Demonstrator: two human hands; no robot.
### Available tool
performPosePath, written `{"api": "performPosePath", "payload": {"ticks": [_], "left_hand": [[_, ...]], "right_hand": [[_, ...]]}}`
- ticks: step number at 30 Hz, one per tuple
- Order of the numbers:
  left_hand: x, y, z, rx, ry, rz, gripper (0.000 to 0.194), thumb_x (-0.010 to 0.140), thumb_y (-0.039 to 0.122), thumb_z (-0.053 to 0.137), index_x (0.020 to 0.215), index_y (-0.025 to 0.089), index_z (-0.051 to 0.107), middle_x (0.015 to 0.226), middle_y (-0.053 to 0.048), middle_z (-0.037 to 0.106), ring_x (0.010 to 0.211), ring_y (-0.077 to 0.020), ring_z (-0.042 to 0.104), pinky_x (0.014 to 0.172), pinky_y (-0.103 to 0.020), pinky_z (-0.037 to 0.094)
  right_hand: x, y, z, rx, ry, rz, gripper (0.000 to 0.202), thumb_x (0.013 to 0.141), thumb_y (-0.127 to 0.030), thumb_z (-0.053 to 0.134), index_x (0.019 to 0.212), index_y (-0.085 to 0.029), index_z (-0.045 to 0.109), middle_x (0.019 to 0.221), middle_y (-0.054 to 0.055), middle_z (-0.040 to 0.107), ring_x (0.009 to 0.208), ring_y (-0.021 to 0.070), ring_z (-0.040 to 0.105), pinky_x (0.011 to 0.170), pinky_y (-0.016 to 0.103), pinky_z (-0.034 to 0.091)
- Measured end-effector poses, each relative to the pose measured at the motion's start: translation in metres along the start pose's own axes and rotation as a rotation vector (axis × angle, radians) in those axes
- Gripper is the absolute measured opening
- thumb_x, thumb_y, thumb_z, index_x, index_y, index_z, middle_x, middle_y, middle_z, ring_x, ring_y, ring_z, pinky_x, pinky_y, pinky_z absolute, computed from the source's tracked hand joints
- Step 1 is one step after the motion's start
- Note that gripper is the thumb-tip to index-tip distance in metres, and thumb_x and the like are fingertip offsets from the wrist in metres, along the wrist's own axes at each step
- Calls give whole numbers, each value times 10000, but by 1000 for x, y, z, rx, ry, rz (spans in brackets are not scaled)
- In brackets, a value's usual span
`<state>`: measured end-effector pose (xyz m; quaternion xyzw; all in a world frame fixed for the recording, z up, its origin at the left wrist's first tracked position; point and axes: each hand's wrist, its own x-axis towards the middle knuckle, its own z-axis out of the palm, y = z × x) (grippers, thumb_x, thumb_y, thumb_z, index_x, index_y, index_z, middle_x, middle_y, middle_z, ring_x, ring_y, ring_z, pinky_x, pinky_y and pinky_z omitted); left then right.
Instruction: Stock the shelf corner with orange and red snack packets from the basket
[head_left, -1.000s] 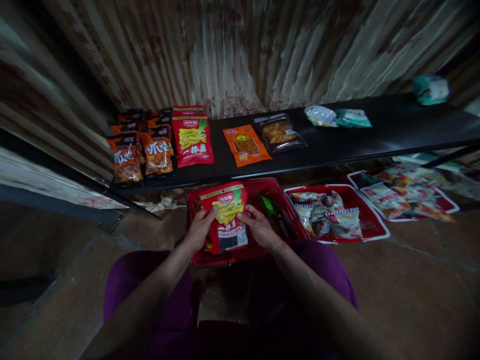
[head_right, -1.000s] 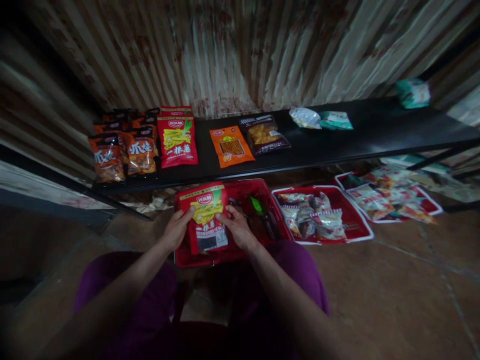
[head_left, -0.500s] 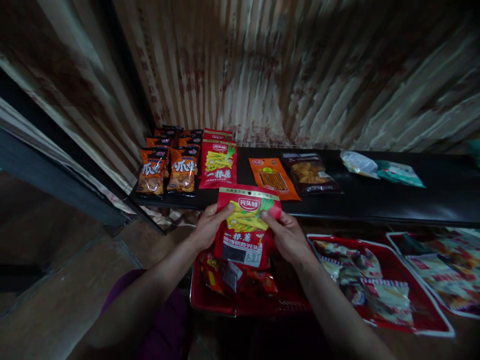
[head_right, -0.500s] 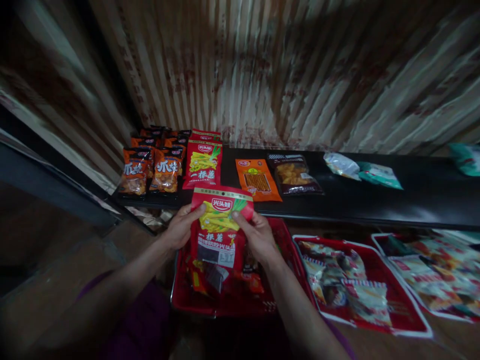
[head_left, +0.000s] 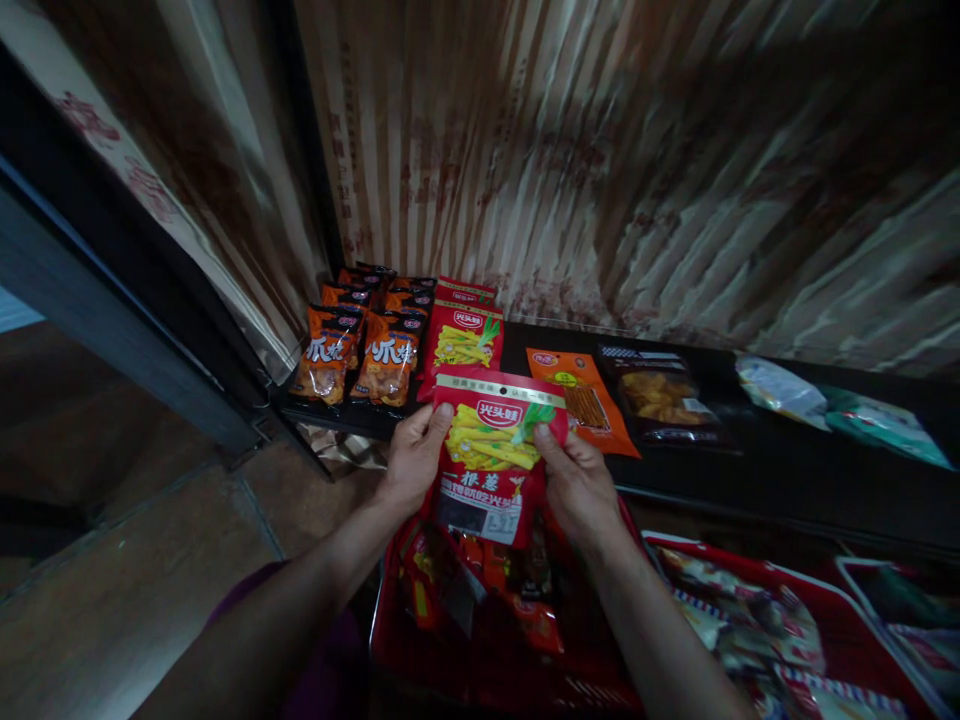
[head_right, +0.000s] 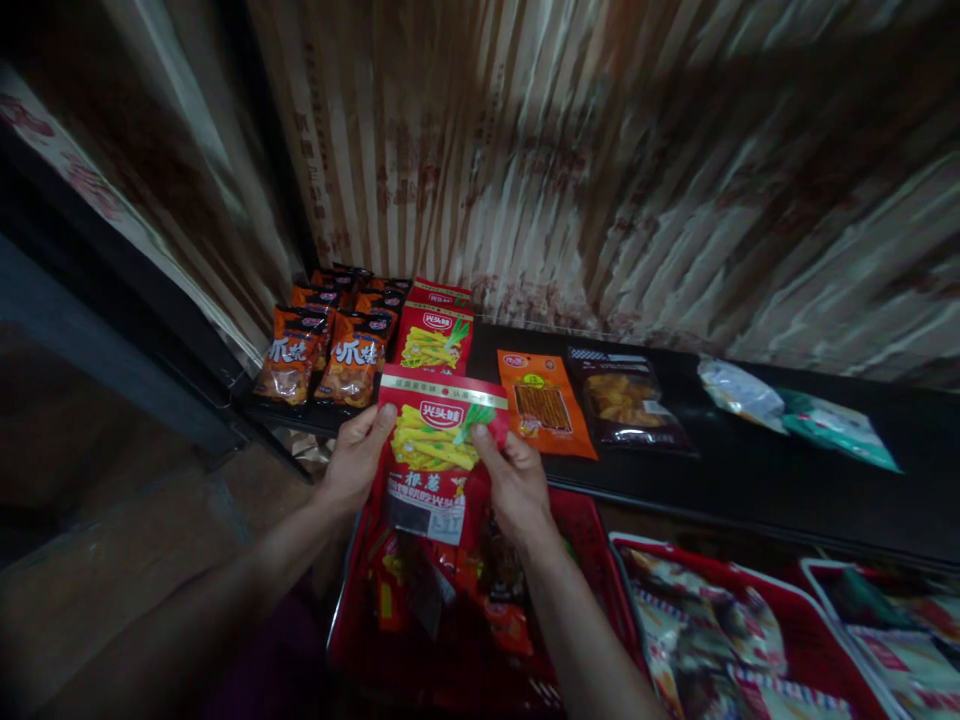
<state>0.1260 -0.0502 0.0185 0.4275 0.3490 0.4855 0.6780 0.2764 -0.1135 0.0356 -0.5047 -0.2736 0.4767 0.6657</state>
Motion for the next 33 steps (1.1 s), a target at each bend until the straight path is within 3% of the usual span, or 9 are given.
{"api": "performPosePath", "payload": {"ticks": [5, 8, 17, 23, 26, 33], "left_hand": [[10, -4, -1, -37, 56, -16, 457, 674, 600, 676, 803, 161, 671, 725, -20, 682, 695, -164, 613, 656, -259, 492], [13, -4, 0, -76, 59, -44, 463, 661, 597, 690, 818, 161, 671, 728, -25, 691, 696, -174, 623, 663, -274, 502], [12, -6, 5, -70, 1, -71, 435, 722, 572, 654, 846, 156, 695, 753, -33, 707, 715, -186, 649, 671, -286, 514], [4, -2, 5, -128, -204, -187, 400, 717, 452, 717, 991, 160, 690, 889, -54, 730, 770, -198, 670, 724, -301, 520], [1, -6, 4, -99, -230, -233, 410, 691, 446, 738, 964, 141, 705, 888, -65, 734, 778, -209, 669, 731, -305, 519], [4, -6, 7, -110, -54, -148, 466, 628, 527, 753, 884, 140, 707, 807, -51, 733, 707, -189, 662, 695, -297, 517]], "right_hand": [[5, -8, -3, -49, -97, 28, 327, 563, -483, 827, 764, -241, 738, 794, 45, 756, 897, 292, 687, 808, 445, 543], [7, -7, -10, -97, -118, -4, 308, 620, -485, 794, 804, -243, 746, 820, 44, 755, 881, 278, 685, 798, 424, 541], [9, -2, -19, -377, 143, -161, 327, 663, -552, 732, 763, -241, 747, 697, -7, 729, 637, 206, 652, 579, 311, 535], [12, -10, -25, -187, 196, -111, 293, 659, -483, 765, 822, -241, 736, 754, -1, 738, 650, 208, 668, 604, 334, 555], [14, -13, -28, -143, 219, -112, 292, 658, -460, 774, 839, -236, 729, 755, 6, 746, 628, 211, 674, 594, 349, 561], [13, -16, -29, -159, 10, 61, 365, 625, -452, 801, 905, -231, 725, 808, 17, 758, 689, 226, 701, 636, 352, 575]]}}
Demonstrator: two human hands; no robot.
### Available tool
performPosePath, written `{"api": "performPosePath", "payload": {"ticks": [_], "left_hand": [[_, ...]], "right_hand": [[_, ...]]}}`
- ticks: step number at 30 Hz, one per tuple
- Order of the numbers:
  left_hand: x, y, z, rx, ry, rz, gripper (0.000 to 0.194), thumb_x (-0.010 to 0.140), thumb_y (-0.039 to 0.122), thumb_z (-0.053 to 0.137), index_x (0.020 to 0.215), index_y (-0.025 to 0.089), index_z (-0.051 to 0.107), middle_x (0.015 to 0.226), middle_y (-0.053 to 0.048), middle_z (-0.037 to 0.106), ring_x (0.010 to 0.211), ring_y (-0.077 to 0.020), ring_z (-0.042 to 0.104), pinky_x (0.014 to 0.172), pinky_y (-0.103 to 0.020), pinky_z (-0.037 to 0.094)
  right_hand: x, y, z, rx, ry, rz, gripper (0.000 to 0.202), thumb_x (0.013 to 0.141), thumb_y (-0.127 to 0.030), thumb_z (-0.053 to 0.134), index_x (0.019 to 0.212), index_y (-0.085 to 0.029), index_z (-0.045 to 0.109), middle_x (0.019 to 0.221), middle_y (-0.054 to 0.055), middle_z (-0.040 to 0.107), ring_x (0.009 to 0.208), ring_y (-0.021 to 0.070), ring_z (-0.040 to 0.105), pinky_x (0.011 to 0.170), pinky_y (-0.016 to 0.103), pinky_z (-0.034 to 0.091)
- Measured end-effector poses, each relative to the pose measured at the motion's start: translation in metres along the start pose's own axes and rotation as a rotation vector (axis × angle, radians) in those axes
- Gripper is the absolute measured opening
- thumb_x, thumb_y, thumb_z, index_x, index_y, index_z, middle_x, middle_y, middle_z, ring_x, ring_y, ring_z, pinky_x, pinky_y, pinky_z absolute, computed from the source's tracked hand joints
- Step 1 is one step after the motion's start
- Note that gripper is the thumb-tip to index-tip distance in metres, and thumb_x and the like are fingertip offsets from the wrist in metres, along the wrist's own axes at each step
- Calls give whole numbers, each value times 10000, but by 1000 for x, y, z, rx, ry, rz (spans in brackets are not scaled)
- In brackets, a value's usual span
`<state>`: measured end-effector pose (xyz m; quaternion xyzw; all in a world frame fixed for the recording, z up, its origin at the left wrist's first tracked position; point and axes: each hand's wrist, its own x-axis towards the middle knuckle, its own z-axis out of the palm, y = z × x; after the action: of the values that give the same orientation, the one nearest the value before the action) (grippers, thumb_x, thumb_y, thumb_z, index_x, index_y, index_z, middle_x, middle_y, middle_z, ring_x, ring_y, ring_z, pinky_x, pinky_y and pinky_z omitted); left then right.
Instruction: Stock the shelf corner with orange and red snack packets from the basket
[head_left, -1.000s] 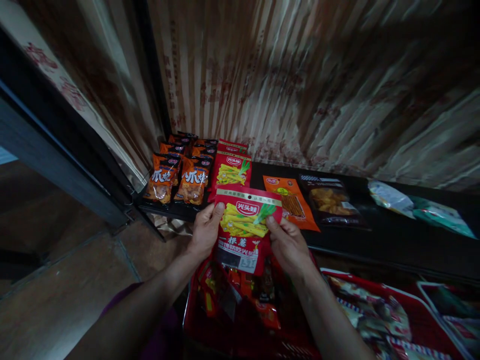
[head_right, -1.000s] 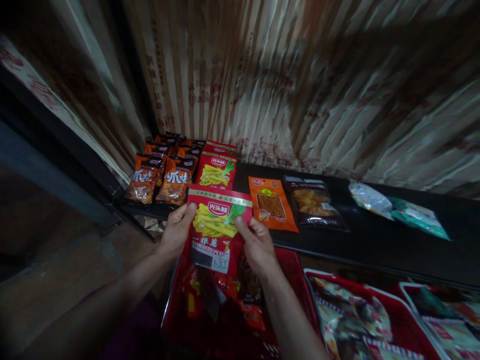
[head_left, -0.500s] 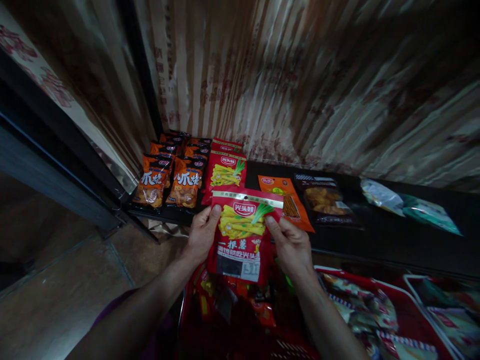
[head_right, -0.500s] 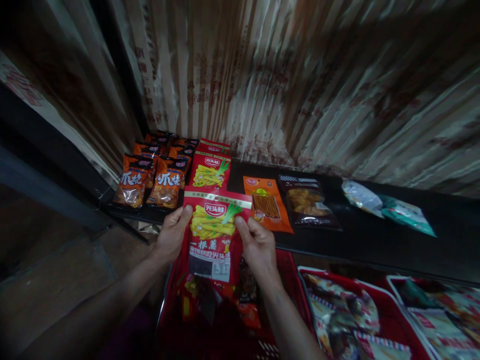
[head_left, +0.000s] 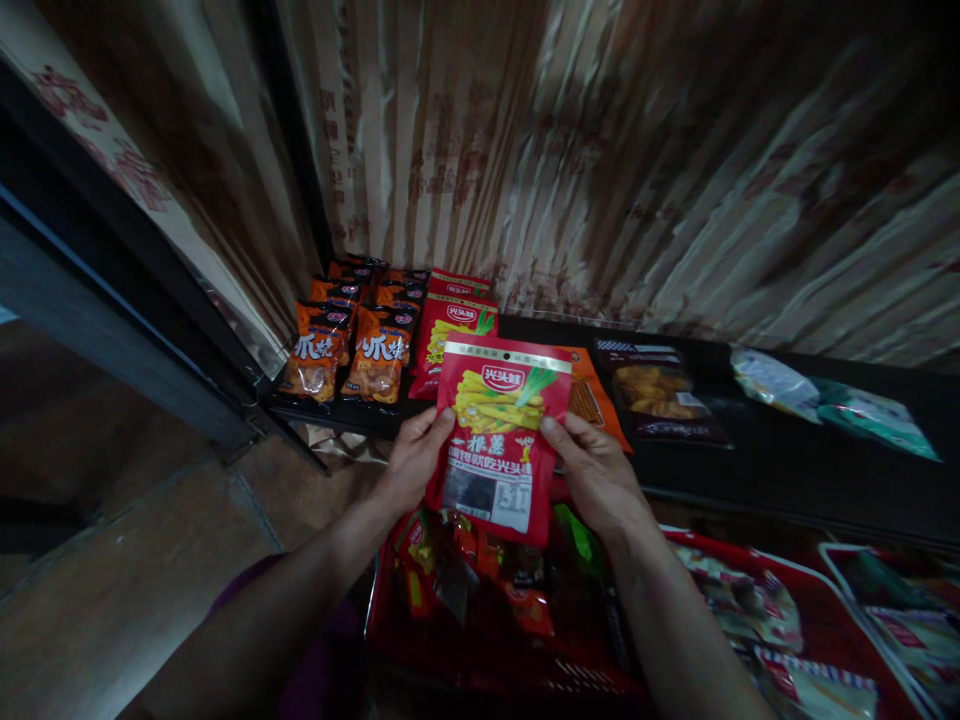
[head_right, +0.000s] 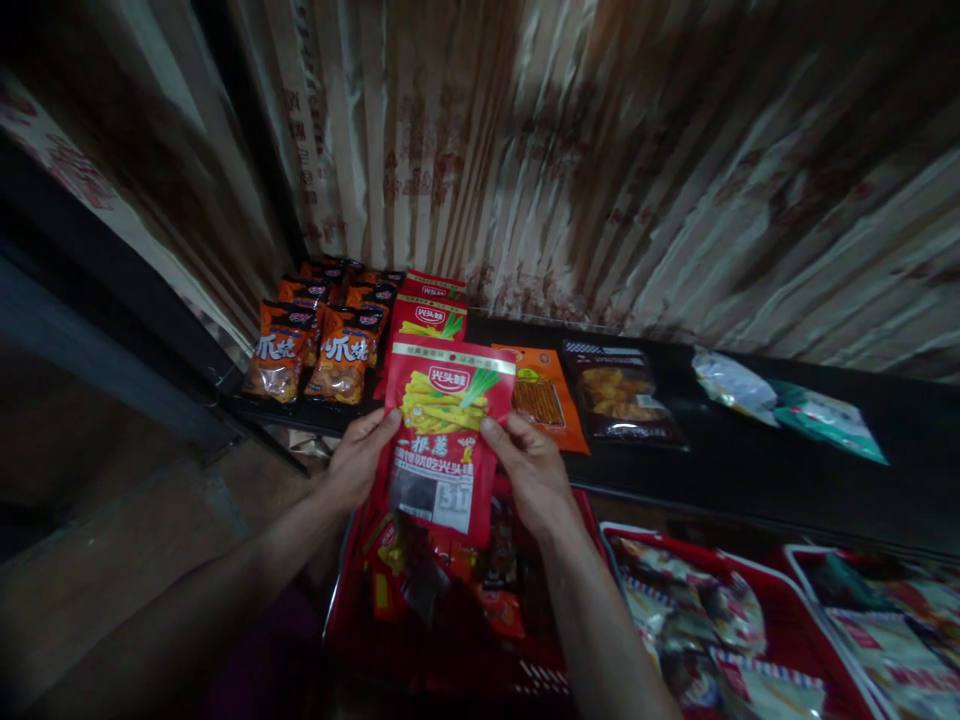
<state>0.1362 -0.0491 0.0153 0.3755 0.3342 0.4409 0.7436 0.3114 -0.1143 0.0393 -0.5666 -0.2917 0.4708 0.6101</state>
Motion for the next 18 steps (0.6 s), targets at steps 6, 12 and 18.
{"api": "performPosePath", "payload": {"ticks": [6, 12, 18], "left_hand": [[6, 3, 0, -57, 86, 7, 461, 606, 531, 763, 847, 145, 691, 746, -41, 728, 657, -186, 660, 679, -315, 524], [3, 5, 0, -110, 82, -66, 409, 572, 431, 808, 857, 156, 705, 827, -42, 742, 752, -194, 672, 739, -296, 508], [-2, 6, 4, -122, 54, -129, 448, 498, 411, 840, 833, 148, 705, 773, -43, 737, 728, -207, 670, 744, -320, 504]], "right_hand": [[-1, 5, 6, -22, 15, 46, 318, 570, -421, 834, 802, -225, 739, 732, 0, 751, 618, 193, 683, 568, 296, 548], [7, 6, 11, 61, 177, -33, 320, 492, -403, 857, 729, -225, 738, 634, -7, 725, 523, 186, 640, 522, 321, 525], [6, 4, 12, -85, 213, -147, 345, 597, -460, 790, 812, -206, 698, 745, 31, 724, 678, 214, 653, 648, 365, 529]]}}
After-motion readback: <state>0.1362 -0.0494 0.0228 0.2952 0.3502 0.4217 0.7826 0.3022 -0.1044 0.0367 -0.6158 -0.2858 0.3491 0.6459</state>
